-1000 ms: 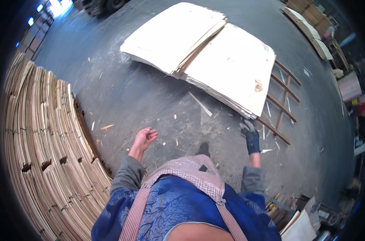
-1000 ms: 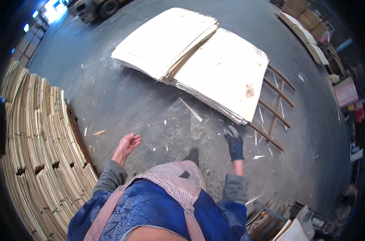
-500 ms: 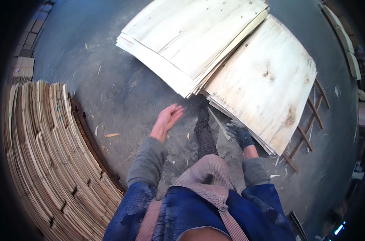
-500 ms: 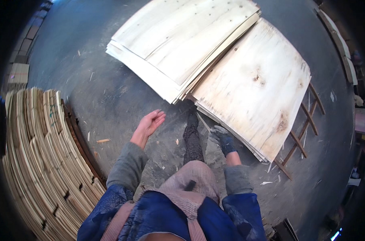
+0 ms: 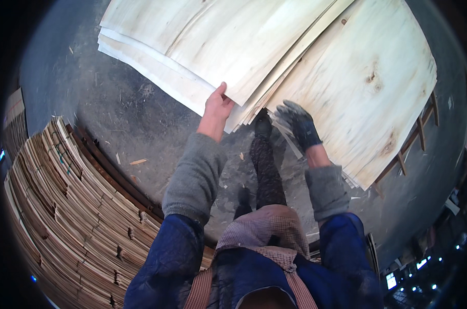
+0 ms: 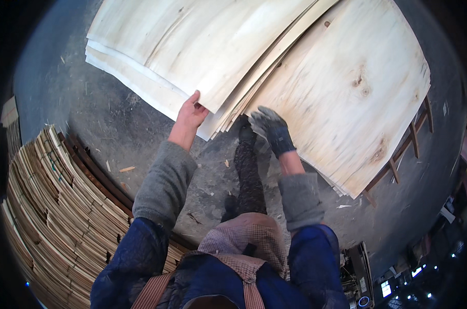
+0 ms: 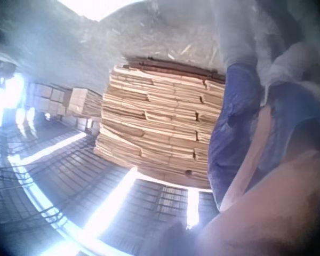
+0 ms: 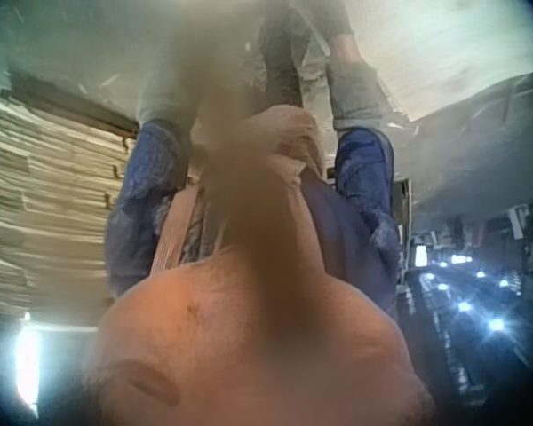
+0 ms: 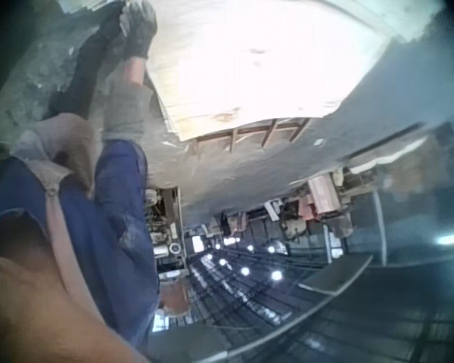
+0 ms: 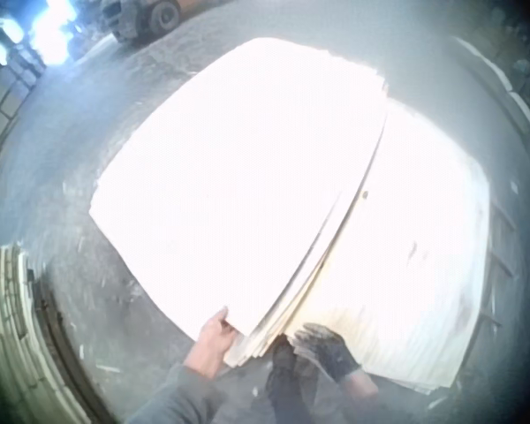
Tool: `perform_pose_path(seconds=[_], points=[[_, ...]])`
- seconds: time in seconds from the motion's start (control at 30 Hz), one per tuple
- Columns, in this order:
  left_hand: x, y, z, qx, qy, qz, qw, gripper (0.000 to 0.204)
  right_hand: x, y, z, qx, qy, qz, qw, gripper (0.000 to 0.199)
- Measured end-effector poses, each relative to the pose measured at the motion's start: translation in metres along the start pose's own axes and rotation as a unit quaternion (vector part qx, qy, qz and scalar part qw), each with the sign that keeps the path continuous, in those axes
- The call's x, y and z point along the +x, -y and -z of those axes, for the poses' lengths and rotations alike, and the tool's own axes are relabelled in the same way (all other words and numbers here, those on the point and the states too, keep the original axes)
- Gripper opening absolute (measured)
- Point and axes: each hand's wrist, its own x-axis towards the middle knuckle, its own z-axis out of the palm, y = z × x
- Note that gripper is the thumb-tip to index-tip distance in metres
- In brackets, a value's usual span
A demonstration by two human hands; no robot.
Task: The person feeds large wood sheets into a rolling machine and stacks processed sheets onto a pallet by hand.
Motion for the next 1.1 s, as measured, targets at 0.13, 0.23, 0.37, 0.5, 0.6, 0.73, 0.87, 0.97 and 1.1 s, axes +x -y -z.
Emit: perform_pose_path(seconds=[0.13,0.23,0.37,0.5,0.6,0.73,0.87,0.97,1.1], points=[[-0.06,-0.058,-0.051,0.02,0.066,-0.08,0.994,0.04,0.047,0.002,-0.042,-0.062,-0.037,0.054,0.996,0.037],[-0.055,-0.071,-0.043,0.045,0.118,-0.071,0.989,0.042,0.084,-0.014,-0.054,-0.108,-0.105,0.117,0.982,0.045],[0.002,-0.008,-0.005,-0.017,0.165,-0.038,0.985,0.041,0.119,-0.026,-0.051,-0.139,-0.07,0.164,0.974,0.046],[0.03,0.02,0.002,-0.04,0.169,-0.038,0.984,0.04,0.106,-0.029,-0.042,0.045,-0.152,0.081,0.984,0.031],[0.018,0.01,0.008,-0.099,0.22,0.04,0.97,0.042,0.071,-0.013,-0.073,0.083,-0.121,0.084,0.986,0.016],[-0.008,-0.004,-0.021,-0.115,0.204,0.074,0.97,0.042,0.082,0.013,-0.089,-0.282,-0.078,0.24,0.926,0.028],[-0.007,-0.019,-0.027,-0.044,0.204,-0.015,0.978,0.041,0.11,0.022,-0.091,-0.35,-0.086,0.273,0.892,0.045],[-0.068,-0.056,-0.043,-0.007,0.221,-0.146,0.964,0.04,0.032,0.051,-0.163,-0.128,-0.029,0.178,0.975,0.034],[-0.088,-0.059,-0.031,-0.001,0.168,-0.192,0.967,0.042,0.066,-0.007,-0.107,-0.159,-0.039,0.313,0.936,0.029]])
